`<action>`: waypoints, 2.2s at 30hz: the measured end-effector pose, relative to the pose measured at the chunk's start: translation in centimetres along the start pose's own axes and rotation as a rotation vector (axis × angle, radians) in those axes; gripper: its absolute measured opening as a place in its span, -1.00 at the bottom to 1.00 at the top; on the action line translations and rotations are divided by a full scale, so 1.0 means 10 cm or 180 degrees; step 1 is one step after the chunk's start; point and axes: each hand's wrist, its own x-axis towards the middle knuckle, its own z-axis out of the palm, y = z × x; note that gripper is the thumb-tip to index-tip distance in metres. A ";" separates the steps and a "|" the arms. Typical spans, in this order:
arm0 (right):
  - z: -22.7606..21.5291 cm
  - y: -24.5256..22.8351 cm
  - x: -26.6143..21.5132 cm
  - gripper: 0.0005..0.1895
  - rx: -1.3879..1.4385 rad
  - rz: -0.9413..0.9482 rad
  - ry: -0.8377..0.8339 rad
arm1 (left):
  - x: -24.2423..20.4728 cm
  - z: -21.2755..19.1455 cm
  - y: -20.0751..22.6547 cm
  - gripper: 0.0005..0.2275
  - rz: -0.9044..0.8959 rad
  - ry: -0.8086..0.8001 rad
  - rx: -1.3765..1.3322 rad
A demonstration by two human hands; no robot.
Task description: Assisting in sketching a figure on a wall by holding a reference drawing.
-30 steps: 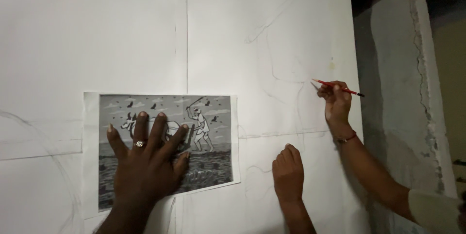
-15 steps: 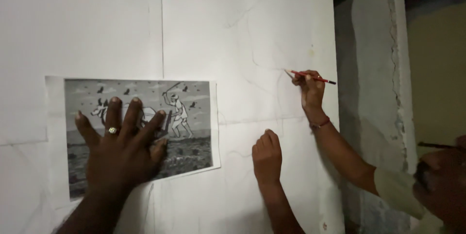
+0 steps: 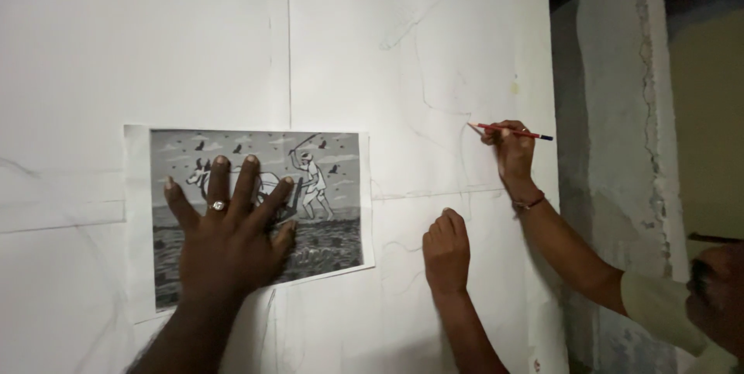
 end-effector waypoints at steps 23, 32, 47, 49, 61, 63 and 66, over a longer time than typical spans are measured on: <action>0.04 0.08 -0.05 -0.91 0.0490 0.0208 -0.0161 | 0.02 0.04 -0.02 -0.46 0.0192 0.0234 -0.0308; 0.01 0.09 -0.03 -0.93 -0.0282 -0.0350 0.0050 | 0.03 0.02 -0.01 -0.45 0.0327 0.0355 -0.0402; -0.09 0.03 0.06 -0.92 -0.0283 -0.0403 -0.0019 | -0.01 0.03 -0.02 -0.44 0.0120 0.0048 -0.0078; -0.07 0.03 0.06 -0.88 -0.0312 -0.0407 0.0035 | -0.03 0.00 0.00 -0.46 0.0044 -0.0051 -0.0072; -0.06 0.04 0.03 -0.95 0.0042 -0.0233 0.0116 | -0.01 0.06 -0.09 -0.41 0.0289 0.0018 -0.0496; -0.05 0.05 0.01 -0.92 -0.0054 -0.0327 0.0163 | 0.00 0.04 -0.06 -0.41 0.0241 0.0005 -0.0549; 0.02 0.06 -0.04 -0.92 0.0009 -0.0270 0.0172 | 0.00 -0.04 -0.03 -0.41 0.0232 0.0000 -0.0689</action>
